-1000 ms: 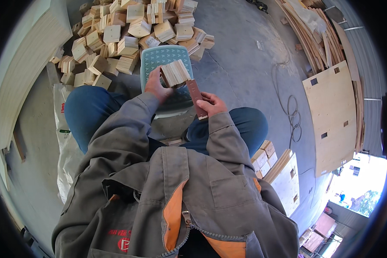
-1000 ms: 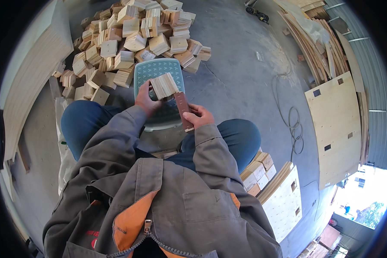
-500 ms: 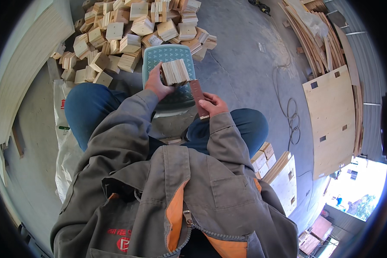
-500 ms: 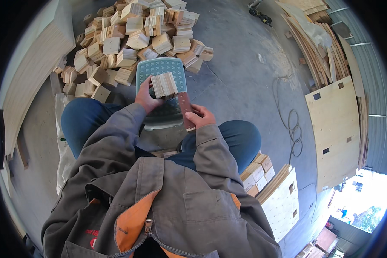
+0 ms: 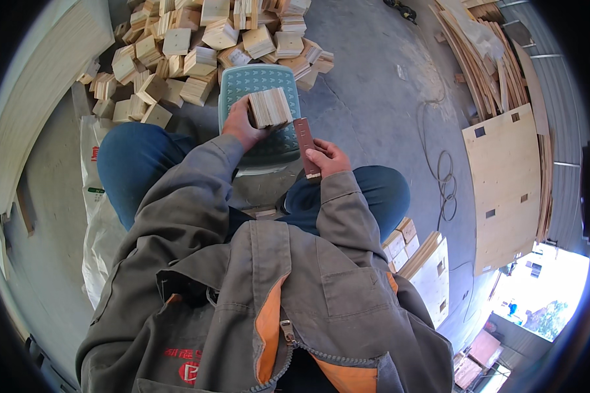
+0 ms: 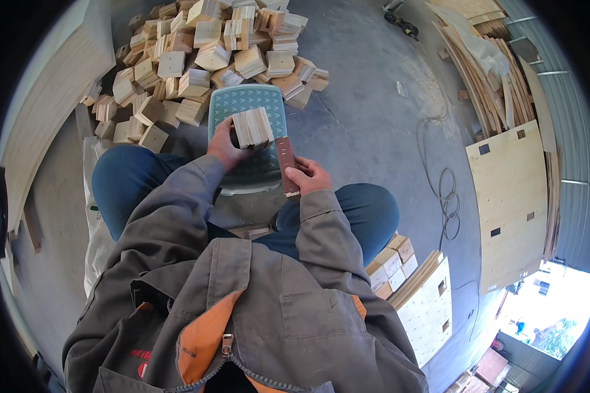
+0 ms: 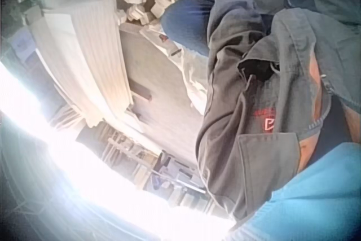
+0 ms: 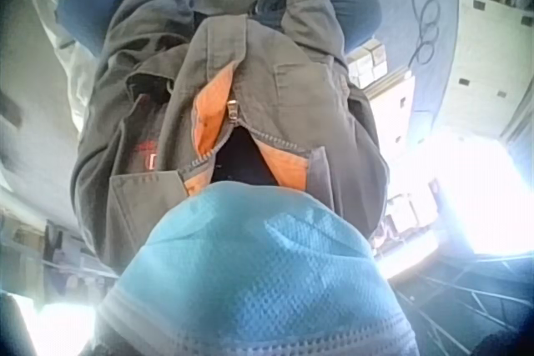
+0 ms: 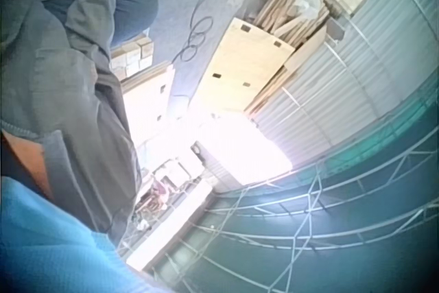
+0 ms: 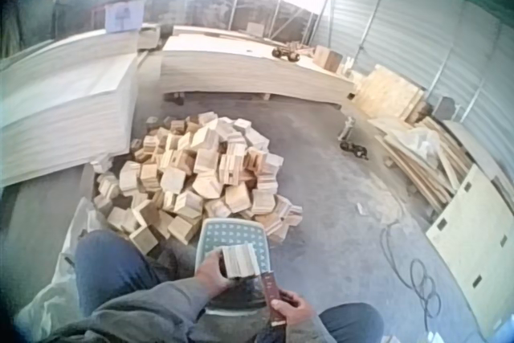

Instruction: The person sits on the floor and sands small wooden blocks one by one using a sanding block. They pick up each block, rub its surfaces, and place the finished pieces into a nearby stack.

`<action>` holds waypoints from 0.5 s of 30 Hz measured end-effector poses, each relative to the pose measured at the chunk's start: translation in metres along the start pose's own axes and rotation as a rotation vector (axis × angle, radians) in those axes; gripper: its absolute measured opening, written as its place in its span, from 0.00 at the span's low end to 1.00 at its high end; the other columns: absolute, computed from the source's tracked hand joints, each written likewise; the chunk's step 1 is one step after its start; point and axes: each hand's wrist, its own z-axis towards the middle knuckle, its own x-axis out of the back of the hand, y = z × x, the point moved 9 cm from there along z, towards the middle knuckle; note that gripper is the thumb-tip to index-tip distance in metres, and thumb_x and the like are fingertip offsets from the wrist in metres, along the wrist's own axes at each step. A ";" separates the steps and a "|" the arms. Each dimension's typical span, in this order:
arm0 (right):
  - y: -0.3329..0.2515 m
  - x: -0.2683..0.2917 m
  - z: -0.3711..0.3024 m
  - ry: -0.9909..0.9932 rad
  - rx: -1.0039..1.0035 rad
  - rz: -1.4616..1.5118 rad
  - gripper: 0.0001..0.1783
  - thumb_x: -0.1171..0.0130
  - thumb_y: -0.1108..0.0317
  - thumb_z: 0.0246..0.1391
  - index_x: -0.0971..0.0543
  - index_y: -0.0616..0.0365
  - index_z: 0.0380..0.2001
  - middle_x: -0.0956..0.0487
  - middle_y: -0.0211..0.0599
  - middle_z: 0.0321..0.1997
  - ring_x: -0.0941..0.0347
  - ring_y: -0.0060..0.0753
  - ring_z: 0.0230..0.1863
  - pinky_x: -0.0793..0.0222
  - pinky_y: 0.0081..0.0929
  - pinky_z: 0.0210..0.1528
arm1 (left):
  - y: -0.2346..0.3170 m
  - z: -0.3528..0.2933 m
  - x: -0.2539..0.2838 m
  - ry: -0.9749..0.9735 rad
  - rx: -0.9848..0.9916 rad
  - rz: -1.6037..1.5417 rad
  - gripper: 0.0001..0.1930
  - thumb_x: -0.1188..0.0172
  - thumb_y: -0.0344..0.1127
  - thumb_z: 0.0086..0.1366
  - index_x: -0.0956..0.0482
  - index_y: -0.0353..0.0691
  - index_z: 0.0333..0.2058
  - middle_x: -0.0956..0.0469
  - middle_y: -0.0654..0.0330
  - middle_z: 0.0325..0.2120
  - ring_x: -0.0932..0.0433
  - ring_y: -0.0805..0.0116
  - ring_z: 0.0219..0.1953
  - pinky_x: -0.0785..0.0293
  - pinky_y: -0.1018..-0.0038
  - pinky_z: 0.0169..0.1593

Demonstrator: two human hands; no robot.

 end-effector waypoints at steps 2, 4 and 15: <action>0.000 -0.001 0.000 0.001 0.001 -0.006 0.30 0.29 0.72 0.58 0.24 0.70 0.62 0.18 0.49 0.58 0.19 0.34 0.56 0.21 0.32 0.59 | -0.006 0.007 -0.008 -0.048 -0.042 -0.020 0.53 0.17 0.44 0.43 0.34 0.43 0.68 0.31 0.45 0.65 0.32 0.46 0.69 0.35 0.61 0.73; -0.001 -0.001 -0.001 0.007 0.003 -0.015 0.30 0.29 0.73 0.58 0.24 0.70 0.62 0.18 0.49 0.58 0.19 0.35 0.56 0.21 0.32 0.59 | -0.013 0.003 -0.006 0.033 -0.047 -0.010 0.55 0.17 0.44 0.42 0.36 0.42 0.70 0.31 0.44 0.66 0.33 0.45 0.70 0.37 0.61 0.74; -0.001 -0.001 0.001 -0.004 0.023 -0.052 0.29 0.28 0.72 0.56 0.22 0.69 0.61 0.17 0.48 0.56 0.19 0.34 0.54 0.21 0.32 0.57 | -0.020 0.008 -0.010 -0.005 -0.014 -0.052 0.54 0.18 0.42 0.43 0.37 0.42 0.69 0.31 0.45 0.65 0.32 0.46 0.69 0.35 0.62 0.73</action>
